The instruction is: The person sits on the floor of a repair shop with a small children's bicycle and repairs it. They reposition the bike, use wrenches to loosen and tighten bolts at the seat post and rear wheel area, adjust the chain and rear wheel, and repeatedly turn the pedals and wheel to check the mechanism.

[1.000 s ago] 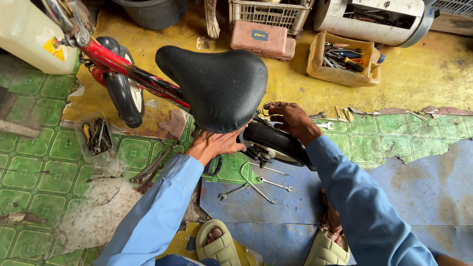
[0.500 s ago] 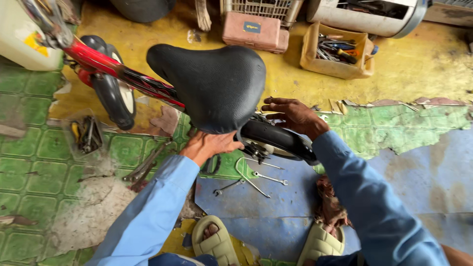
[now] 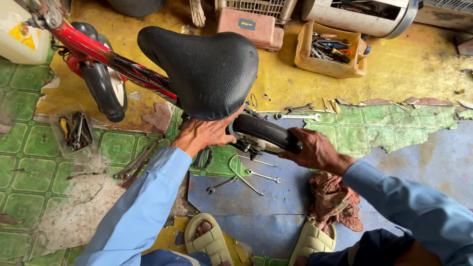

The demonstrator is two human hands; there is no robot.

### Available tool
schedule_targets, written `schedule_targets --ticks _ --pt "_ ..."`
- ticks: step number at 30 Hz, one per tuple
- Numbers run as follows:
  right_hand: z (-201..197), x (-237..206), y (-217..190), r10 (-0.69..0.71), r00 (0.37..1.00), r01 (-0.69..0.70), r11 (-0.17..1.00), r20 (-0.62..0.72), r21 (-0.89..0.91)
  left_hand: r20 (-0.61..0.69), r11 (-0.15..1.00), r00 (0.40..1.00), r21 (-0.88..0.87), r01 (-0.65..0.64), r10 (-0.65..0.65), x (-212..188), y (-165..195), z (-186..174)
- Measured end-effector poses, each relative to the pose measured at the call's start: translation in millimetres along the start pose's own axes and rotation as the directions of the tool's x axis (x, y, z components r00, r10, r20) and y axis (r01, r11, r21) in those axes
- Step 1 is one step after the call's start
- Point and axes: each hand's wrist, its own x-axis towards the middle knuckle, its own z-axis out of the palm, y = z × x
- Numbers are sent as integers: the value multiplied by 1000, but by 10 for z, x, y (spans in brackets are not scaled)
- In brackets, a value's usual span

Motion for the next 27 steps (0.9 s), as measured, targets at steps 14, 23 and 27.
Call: schedule_targets --ticks 14,23,27 --pt "109 75 -52 -22 999 22 1000 -43 -1 78 994 997 111 20 -29 -69 2 -89" --pt "-16 91 -195 -10 1000 10 1000 1 -5 159 987 982 137 82 -104 -70 29 -146" --pt "17 146 146 -129 989 120 986 70 119 120 992 991 113 53 -66 -100 17 -142"
